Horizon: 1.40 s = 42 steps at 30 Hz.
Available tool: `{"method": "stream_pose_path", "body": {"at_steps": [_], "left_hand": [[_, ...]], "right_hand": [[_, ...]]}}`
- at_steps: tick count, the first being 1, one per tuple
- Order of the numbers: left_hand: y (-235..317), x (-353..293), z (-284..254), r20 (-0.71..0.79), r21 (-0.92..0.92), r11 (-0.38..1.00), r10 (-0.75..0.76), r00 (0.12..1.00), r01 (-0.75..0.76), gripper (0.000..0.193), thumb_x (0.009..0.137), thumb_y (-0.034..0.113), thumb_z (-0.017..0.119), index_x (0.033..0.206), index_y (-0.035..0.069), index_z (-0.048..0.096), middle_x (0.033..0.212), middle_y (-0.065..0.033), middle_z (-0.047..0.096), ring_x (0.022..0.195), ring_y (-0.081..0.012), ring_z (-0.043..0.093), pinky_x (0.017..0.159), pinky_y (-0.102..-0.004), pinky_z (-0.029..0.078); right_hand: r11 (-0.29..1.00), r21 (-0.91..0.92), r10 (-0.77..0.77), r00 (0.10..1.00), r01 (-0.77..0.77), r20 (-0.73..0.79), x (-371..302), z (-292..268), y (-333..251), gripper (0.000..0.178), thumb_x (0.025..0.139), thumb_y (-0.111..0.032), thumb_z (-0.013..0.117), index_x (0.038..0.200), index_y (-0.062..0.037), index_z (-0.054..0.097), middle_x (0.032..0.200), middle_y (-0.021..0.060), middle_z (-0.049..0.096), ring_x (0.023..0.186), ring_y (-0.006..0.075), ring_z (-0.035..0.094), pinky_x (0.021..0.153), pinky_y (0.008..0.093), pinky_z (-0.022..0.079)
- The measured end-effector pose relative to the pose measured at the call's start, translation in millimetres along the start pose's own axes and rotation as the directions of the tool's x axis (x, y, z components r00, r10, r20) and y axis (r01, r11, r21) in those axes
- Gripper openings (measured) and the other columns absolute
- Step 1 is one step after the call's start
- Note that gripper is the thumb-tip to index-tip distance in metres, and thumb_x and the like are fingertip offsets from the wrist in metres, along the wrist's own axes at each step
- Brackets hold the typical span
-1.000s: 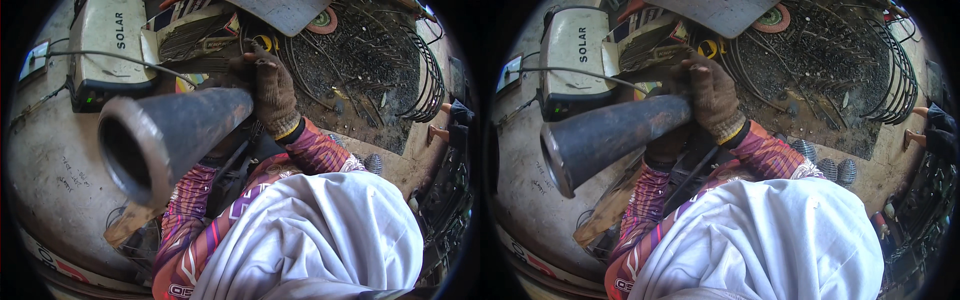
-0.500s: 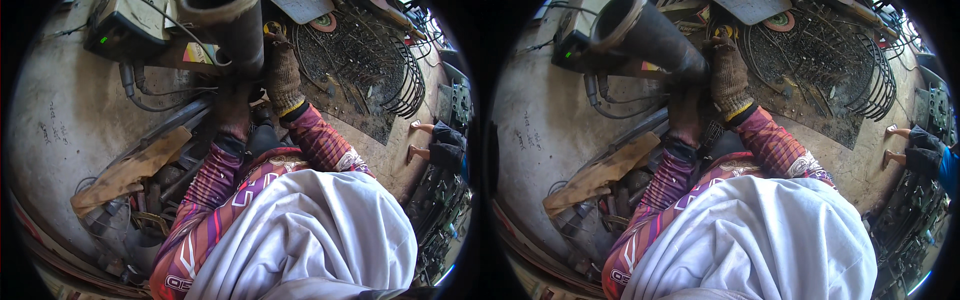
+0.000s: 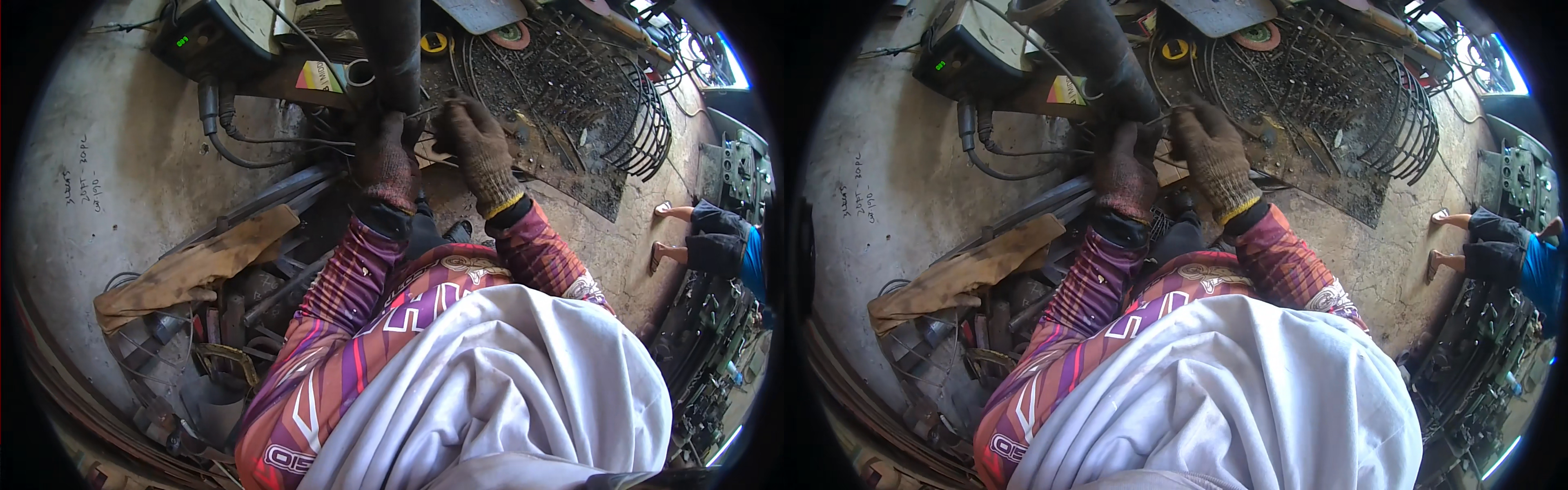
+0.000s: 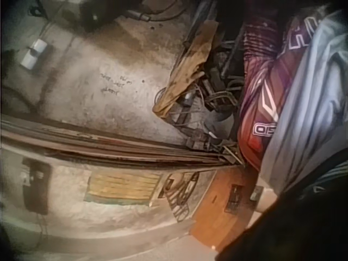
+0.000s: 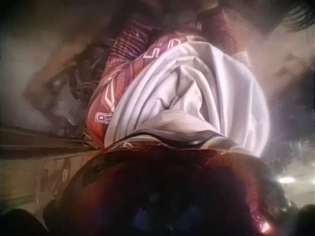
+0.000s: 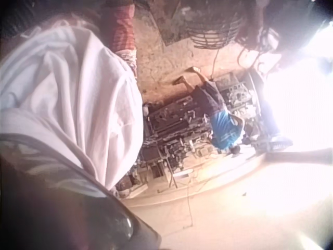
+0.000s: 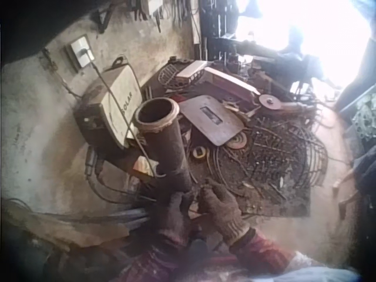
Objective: The person uses a welding tool to join metal pieces together on a table and then works on a circular metal cage-like structure, applying welds at various points around the frame.
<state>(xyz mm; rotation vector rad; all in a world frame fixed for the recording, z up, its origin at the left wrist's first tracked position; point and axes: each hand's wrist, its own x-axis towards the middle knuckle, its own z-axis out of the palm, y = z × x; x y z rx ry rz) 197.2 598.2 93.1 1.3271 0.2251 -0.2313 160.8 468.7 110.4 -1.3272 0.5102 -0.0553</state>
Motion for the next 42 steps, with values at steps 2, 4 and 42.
{"method": "stream_pose_path", "body": {"at_steps": [2,4,42], "left_hand": [[-6.6,1.5,0.2,-0.023,-0.245,0.962,-0.128,0.991,0.119,0.025,0.093,0.010,0.053,0.115,0.001,0.060,0.107,-0.0078,0.066,0.100,-0.0234,0.063,0.089,-0.0325,0.047],[-6.2,4.2,-2.3,0.036,-0.277,0.955,-0.102,0.994,0.108,0.024,0.093,0.012,0.054,0.113,0.002,0.061,0.106,-0.0080,0.066,0.099,-0.0227,0.063,0.086,-0.0327,0.048],[27.9,11.1,-88.2,0.337,0.181,0.953,-0.294,0.895,0.244,0.016,0.091,0.020,0.059,0.087,0.005,0.063,0.063,0.0004,0.051,0.056,-0.0087,0.052,0.053,-0.0247,0.044]], "right_hand": [[0.994,0.025,0.106,0.992,-0.108,0.063,0.6,8.6,-6.6,0.041,0.096,-0.031,0.059,0.122,0.0004,0.059,0.096,0.0077,0.068,0.076,0.0130,0.064,0.069,0.0280,0.053],[0.988,-0.057,0.147,0.979,-0.141,0.139,4.8,10.5,-9.2,0.039,0.095,-0.031,0.059,0.118,0.0004,0.061,0.094,0.0076,0.069,0.076,0.0127,0.065,0.068,0.0272,0.052],[0.971,-0.067,0.232,0.822,-0.231,0.521,-20.2,0.9,2.4,0.032,0.095,-0.024,0.062,0.119,-0.0020,0.061,0.092,0.0011,0.066,0.076,0.0069,0.060,0.068,0.0231,0.051]]}}
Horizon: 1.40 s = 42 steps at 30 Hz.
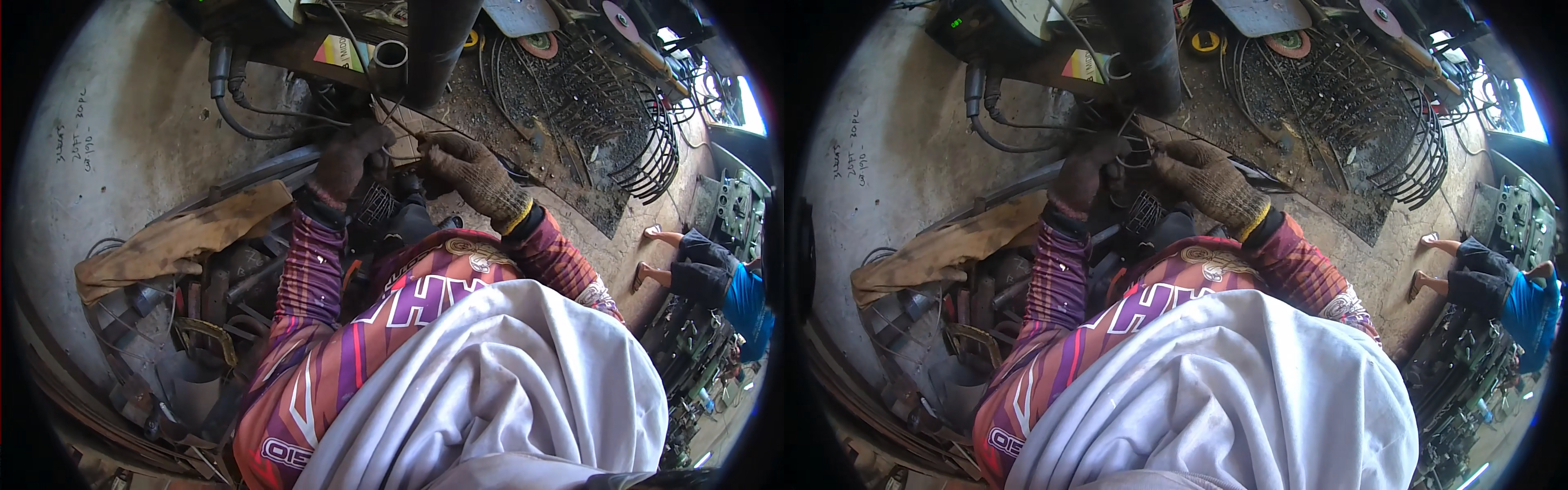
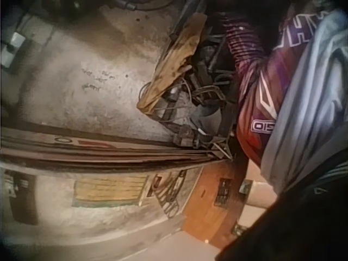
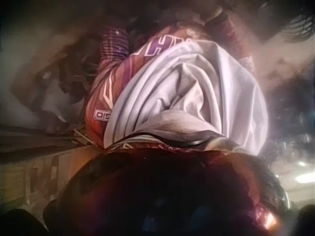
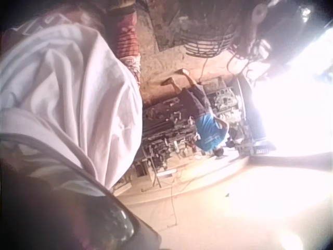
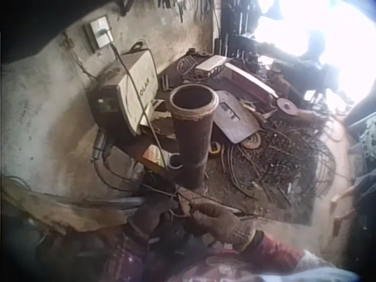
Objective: The person uses a welding tool to join metal pieces together on a table and then works on a circular metal cage-like structure, applying welds at various points around the frame.
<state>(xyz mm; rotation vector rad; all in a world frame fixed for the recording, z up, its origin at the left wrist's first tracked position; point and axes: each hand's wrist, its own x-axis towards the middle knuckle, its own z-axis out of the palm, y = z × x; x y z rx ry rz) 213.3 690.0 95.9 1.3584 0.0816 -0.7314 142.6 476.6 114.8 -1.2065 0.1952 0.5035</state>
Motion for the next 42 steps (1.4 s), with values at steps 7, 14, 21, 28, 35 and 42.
{"method": "stream_pose_path", "body": {"at_steps": [7,14,21,28,35,42], "left_hand": [[3.1,16.2,0.3,0.031,-0.041,0.999,-0.017,0.999,0.018,0.017,0.091,0.022,0.059,0.088,0.005,0.063,0.065,-0.0004,0.052,0.060,-0.0090,0.052,0.054,-0.0261,0.044],[0.6,41.2,-1.5,-0.017,-0.148,0.989,0.009,1.000,-0.011,0.011,0.091,0.018,0.061,0.090,0.008,0.064,0.064,0.0030,0.053,0.051,-0.0063,0.049,0.046,-0.0224,0.039],[1.0,57.4,3.0,0.084,-0.021,0.991,0.135,0.987,-0.133,0.021,0.093,0.017,0.058,0.111,0.006,0.062,0.086,-0.0018,0.062,0.071,-0.0090,0.059,0.061,-0.0256,0.049],[-15.0,70.1,16.9,0.025,-0.314,0.947,0.084,0.996,-0.072,0.027,0.097,0.022,0.054,0.119,0.007,0.060,0.098,-0.0033,0.065,0.085,-0.0122,0.063,0.073,-0.0284,0.053],[-1.3,50.9,25.0,0.045,-0.260,0.964,0.078,0.996,-0.063,0.029,0.098,0.020,0.053,0.123,0.005,0.058,0.106,-0.0072,0.066,0.092,-0.0173,0.065,0.082,-0.0320,0.053],[-16.2,62.3,18.8,0.059,-0.446,0.895,0.058,0.997,-0.026,0.031,0.098,0.019,0.053,0.124,0.003,0.057,0.111,-0.0084,0.065,0.097,-0.0181,0.064,0.086,-0.0339,0.052]], "right_hand": [[0.999,-0.040,0.008,0.986,-0.015,-0.164,13.1,0.4,0.6,0.032,0.096,-0.023,0.062,0.120,-0.0008,0.062,0.098,0.0023,0.067,0.086,0.0065,0.061,0.075,0.0230,0.050],[0.998,0.011,-0.055,0.971,0.059,-0.232,24.3,2.8,5.2,0.034,0.096,-0.026,0.062,0.116,0.0004,0.061,0.096,0.0040,0.068,0.086,0.0090,0.063,0.075,0.0241,0.052],[0.991,0.120,-0.023,0.962,0.057,-0.272,37.9,-5.8,0.5,0.037,0.095,-0.028,0.062,0.119,0.0007,0.059,0.096,0.0085,0.068,0.084,0.0151,0.067,0.075,0.0275,0.055],[0.978,0.194,-0.001,0.941,0.071,-0.339,41.6,-12.0,-8.0,0.040,0.094,-0.029,0.063,0.119,0.0020,0.059,0.102,0.0112,0.068,0.088,0.0159,0.067,0.078,0.0278,0.054],[0.991,0.045,-0.099,0.917,0.126,-0.387,46.1,-20.4,-6.6,0.038,0.095,-0.026,0.060,0.120,0.0029,0.059,0.102,0.0112,0.067,0.089,0.0169,0.067,0.078,0.0279,0.055],[0.988,0.114,-0.059,0.926,0.109,-0.373,47.8,-18.4,-1.7,0.040,0.094,-0.028,0.062,0.121,0.0014,0.059,0.104,0.0114,0.068,0.091,0.0160,0.066,0.080,0.0280,0.053]]}}
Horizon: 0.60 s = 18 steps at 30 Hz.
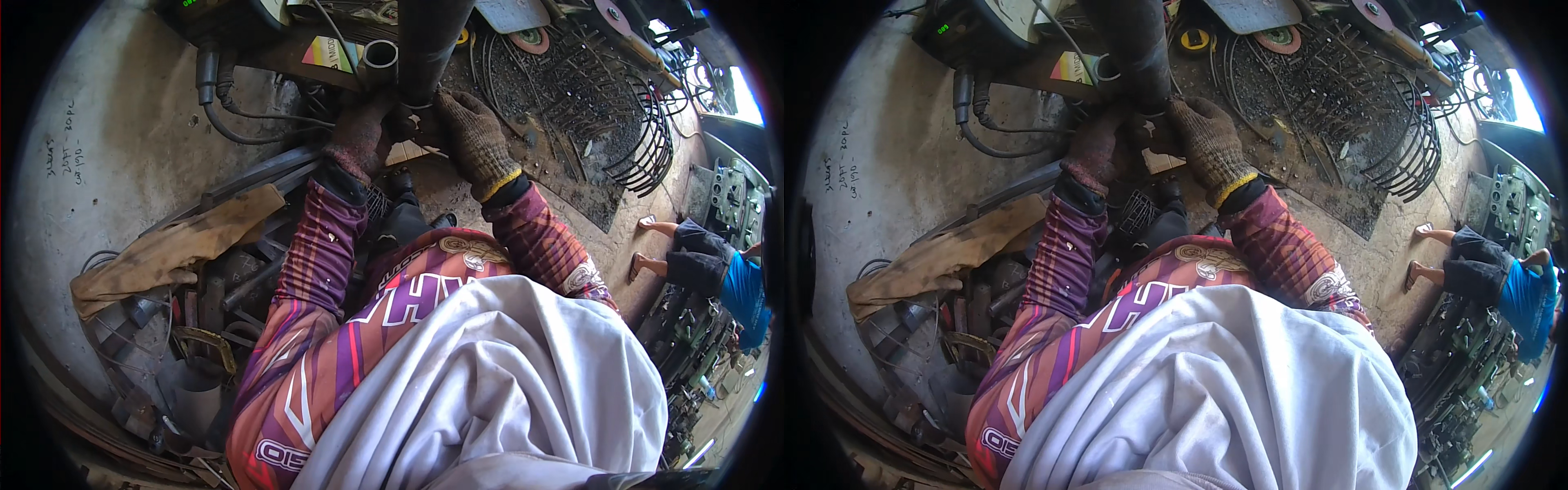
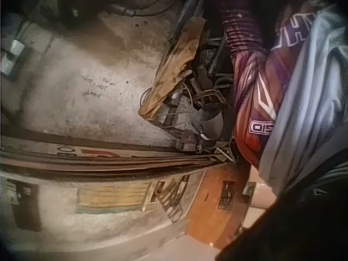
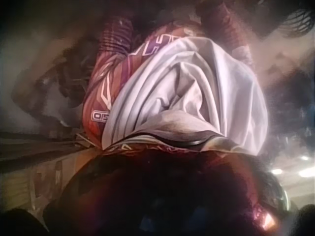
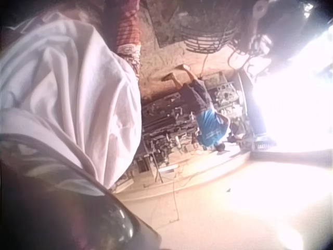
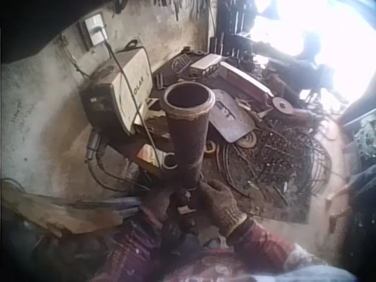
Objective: The person uses a welding tool to join metal pieces together on a table and then works on a circular metal cage-like structure, applying welds at various points around the frame.
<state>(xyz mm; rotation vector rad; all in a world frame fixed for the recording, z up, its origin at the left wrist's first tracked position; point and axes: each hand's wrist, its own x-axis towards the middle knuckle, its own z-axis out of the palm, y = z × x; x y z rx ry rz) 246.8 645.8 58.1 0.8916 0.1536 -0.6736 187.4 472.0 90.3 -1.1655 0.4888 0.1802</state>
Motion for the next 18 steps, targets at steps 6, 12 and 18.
{"method": "stream_pose_path", "body": {"at_steps": [6,12,18], "left_hand": [[21.5,-11.9,22.0,-0.038,0.475,0.879,0.060,0.998,-0.034,0.034,0.099,0.023,0.050,0.127,0.005,0.057,0.117,-0.0086,0.063,0.107,-0.0189,0.060,0.093,-0.0348,0.048],[24.1,-9.6,12.0,0.140,0.742,0.629,0.193,0.971,-0.233,0.035,0.097,0.025,0.052,0.127,0.007,0.057,0.121,-0.0106,0.062,0.108,-0.0213,0.060,0.094,-0.0334,0.046],[34.6,-20.7,14.3,0.151,0.940,0.219,0.421,0.894,-0.262,0.050,0.080,0.023,0.075,0.119,-0.001,0.056,0.092,-0.0113,0.067,0.092,-0.0238,0.065,0.084,-0.0362,0.051]], "right_hand": [[0.991,-0.113,-0.070,0.997,0.067,-0.015,6.2,-7.1,-1.3,0.037,0.095,-0.026,0.060,0.120,0.0016,0.059,0.104,0.0125,0.067,0.091,0.0179,0.067,0.080,0.0298,0.055],[1.000,-0.014,-0.024,1.000,0.024,-0.004,8.7,-4.3,-2.8,0.032,0.098,-0.022,0.055,0.117,0.0038,0.057,0.101,0.0140,0.067,0.088,0.0209,0.068,0.076,0.0333,0.061],[1.000,0.029,-0.001,1.000,0.001,0.004,4.4,-3.2,-6.7,0.036,0.095,-0.020,0.058,0.121,0.0052,0.055,0.103,0.0154,0.066,0.087,0.0222,0.068,0.075,0.0321,0.059]]}}
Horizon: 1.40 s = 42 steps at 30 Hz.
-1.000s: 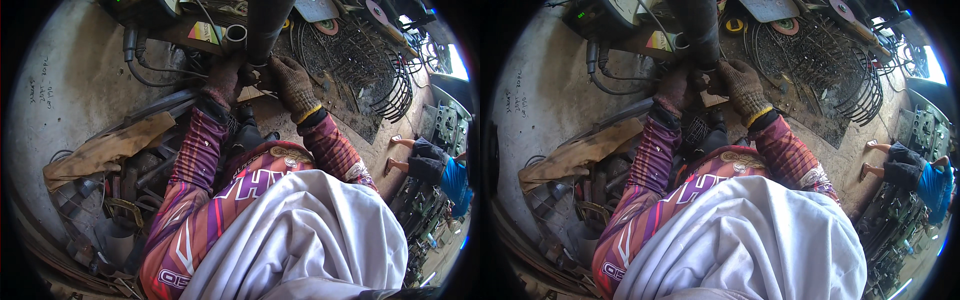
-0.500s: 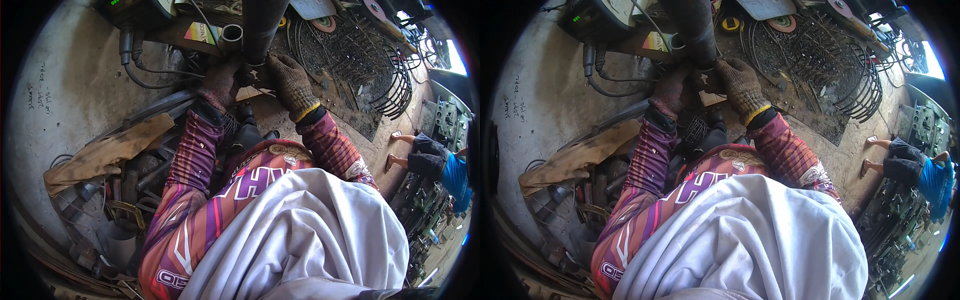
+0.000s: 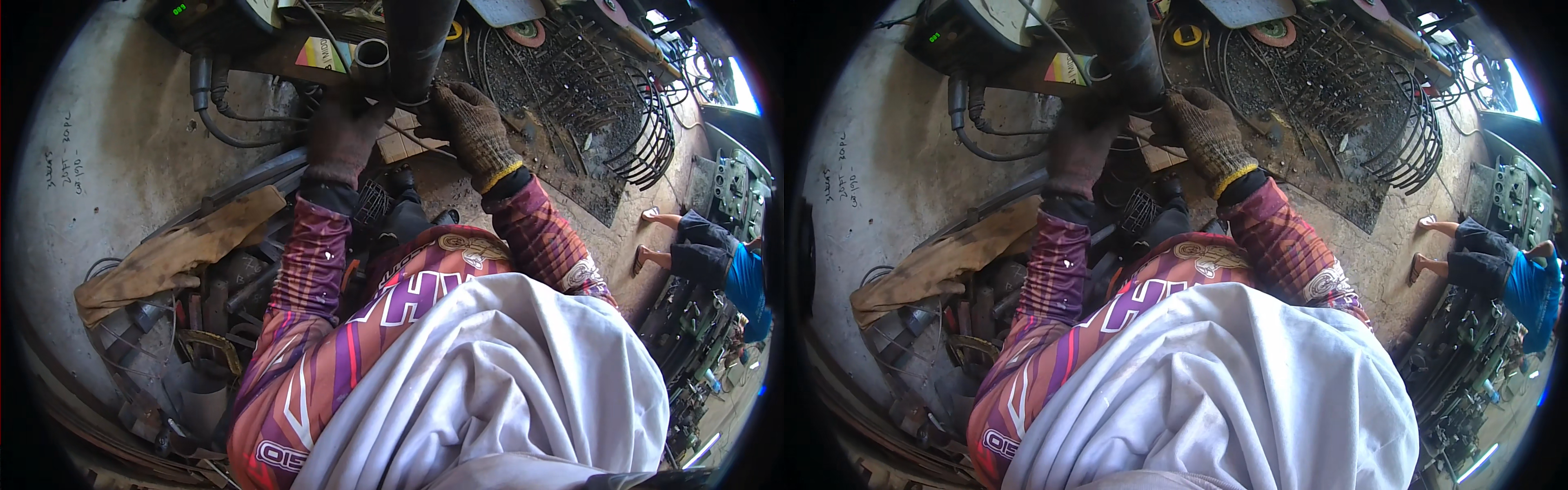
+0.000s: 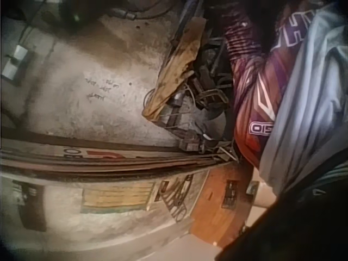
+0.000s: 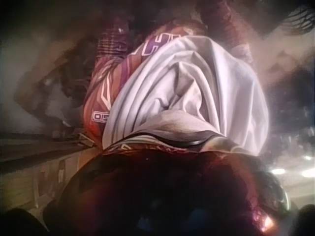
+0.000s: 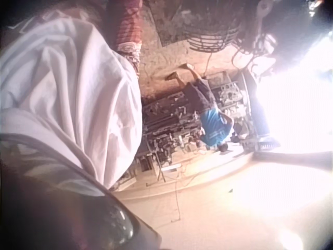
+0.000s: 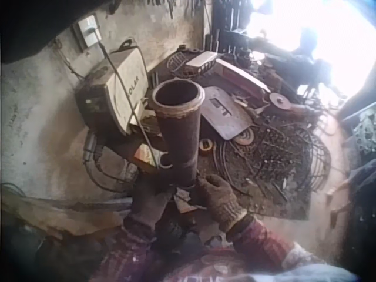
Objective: The person uses a welding tool to join metal pieces together on a table and then works on a circular metal cage-like structure, applying welds at various points around the frame.
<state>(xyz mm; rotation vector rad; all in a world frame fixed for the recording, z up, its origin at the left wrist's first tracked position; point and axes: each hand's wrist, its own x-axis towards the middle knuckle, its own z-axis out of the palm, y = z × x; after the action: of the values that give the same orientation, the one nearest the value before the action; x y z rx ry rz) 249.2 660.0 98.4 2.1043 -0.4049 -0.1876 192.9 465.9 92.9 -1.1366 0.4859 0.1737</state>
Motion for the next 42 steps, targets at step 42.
{"method": "stream_pose_path", "body": {"at_steps": [42], "left_hand": [[-3.2,31.6,9.6,-0.099,0.167,0.961,0.239,0.966,-0.221,0.072,0.062,0.039,0.090,0.117,0.005,0.060,0.112,-0.0137,0.064,0.101,-0.0295,0.064,0.087,-0.0392,0.052]], "right_hand": [[0.698,0.143,-0.668,0.710,0.702,-0.225,88.5,35.9,-6.6,0.063,0.099,-0.059,0.035,0.113,-0.0034,0.059,0.097,0.0095,0.067,0.091,0.0196,0.065,0.084,0.0346,0.052]]}}
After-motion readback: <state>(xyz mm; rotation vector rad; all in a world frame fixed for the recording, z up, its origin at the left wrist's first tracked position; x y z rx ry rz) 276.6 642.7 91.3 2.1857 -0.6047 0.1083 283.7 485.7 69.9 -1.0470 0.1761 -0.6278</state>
